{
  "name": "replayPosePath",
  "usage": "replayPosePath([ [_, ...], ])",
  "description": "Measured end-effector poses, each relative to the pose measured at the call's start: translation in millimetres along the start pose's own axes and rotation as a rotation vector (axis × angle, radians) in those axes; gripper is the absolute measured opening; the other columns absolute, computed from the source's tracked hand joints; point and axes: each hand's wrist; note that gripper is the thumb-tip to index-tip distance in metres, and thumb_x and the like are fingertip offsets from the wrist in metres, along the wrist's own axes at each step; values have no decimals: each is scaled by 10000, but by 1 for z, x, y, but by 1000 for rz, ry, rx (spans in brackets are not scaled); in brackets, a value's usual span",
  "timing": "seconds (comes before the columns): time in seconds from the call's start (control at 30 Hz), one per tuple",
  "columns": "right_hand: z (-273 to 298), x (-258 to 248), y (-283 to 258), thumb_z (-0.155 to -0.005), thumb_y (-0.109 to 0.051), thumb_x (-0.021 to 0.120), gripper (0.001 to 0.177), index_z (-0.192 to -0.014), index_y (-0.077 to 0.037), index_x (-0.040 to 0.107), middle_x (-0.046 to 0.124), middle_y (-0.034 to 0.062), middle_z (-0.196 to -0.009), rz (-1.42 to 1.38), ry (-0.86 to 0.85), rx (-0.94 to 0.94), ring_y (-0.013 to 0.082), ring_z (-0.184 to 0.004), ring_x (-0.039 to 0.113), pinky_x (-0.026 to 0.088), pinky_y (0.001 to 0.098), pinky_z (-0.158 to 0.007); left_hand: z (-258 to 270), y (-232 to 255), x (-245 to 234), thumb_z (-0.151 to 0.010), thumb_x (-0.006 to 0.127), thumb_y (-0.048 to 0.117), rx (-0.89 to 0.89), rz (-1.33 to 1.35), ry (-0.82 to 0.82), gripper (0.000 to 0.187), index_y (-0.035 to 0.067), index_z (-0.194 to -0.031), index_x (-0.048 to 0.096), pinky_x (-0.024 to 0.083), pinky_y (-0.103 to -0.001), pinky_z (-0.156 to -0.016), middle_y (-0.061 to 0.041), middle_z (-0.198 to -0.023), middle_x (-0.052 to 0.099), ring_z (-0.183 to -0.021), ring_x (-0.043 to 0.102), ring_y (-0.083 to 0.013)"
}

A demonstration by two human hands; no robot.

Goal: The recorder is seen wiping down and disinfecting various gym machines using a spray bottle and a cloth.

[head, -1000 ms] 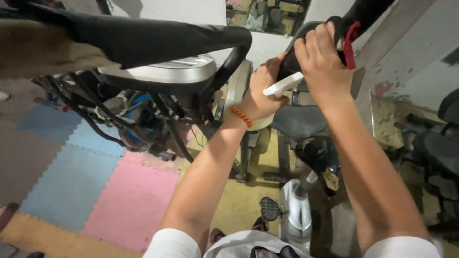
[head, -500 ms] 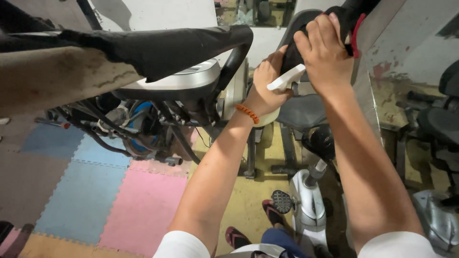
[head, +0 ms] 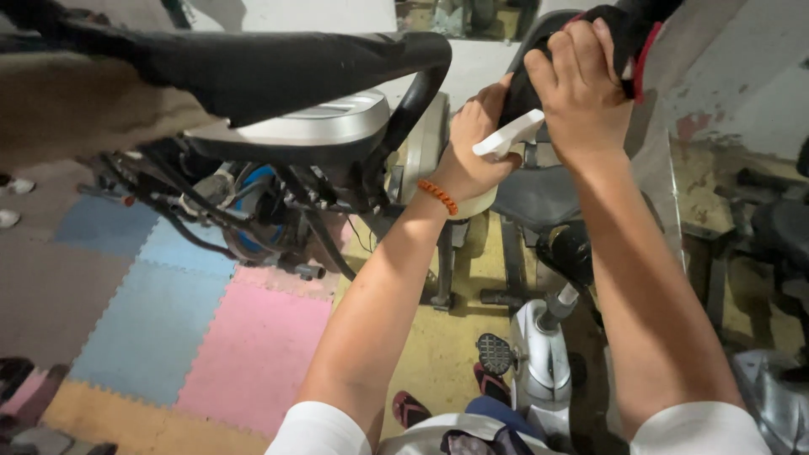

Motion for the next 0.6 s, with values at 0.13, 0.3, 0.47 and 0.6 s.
replayPosePath([
  [0.13, 1, -3, 4, -979, -205, 769, 158, -1105, -175, 678, 606, -20, -1182, -53, 62, -21, 134, -1204, 575, 390, 295, -1201, 1, 8, -1, -644, 764, 126, 9, 29, 36, 924, 97, -1476, 365, 507, -446, -1021, -131, -1329, 609, -1191, 616, -385],
  [0.3, 7, 0, 10, -1026, -218, 823, 180, -1132, -218, 677, 630, -56, -1282, -13, 161, -20, 117, -1290, 572, 364, 299, -1237, 1, 15, 0, -676, 753, 137, 22, 29, 68, 912, 185, -1501, 368, 525, -455, -947, -98, -1334, 618, -1156, 623, -402],
  [0.47, 7, -1, 22, -1176, -114, 341, 204, -1202, 60, 445, 472, 205, -1281, -992, 34, 90, 325, -1178, 480, 350, 400, -1111, 2, 19, 11, -658, 799, 209, -34, -45, 66, 1009, 129, -1548, 329, 500, -459, -1062, -128, -1433, 576, -1239, 605, -400],
  [0.6, 36, 6, 39, -1040, -297, 662, 368, -1386, -195, 592, 563, -29, -1481, -99, 9, -157, 124, -1441, 483, 308, 289, -1266, -1, 34, 21, -632, 782, 187, -87, -85, 111, 947, 131, -1487, 376, 498, -449, -1015, -134, -1321, 610, -1162, 615, -392],
])
Point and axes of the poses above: each hand's wrist, its own z-axis away from the middle knuckle, its own x-axis out of the palm, y = z × x
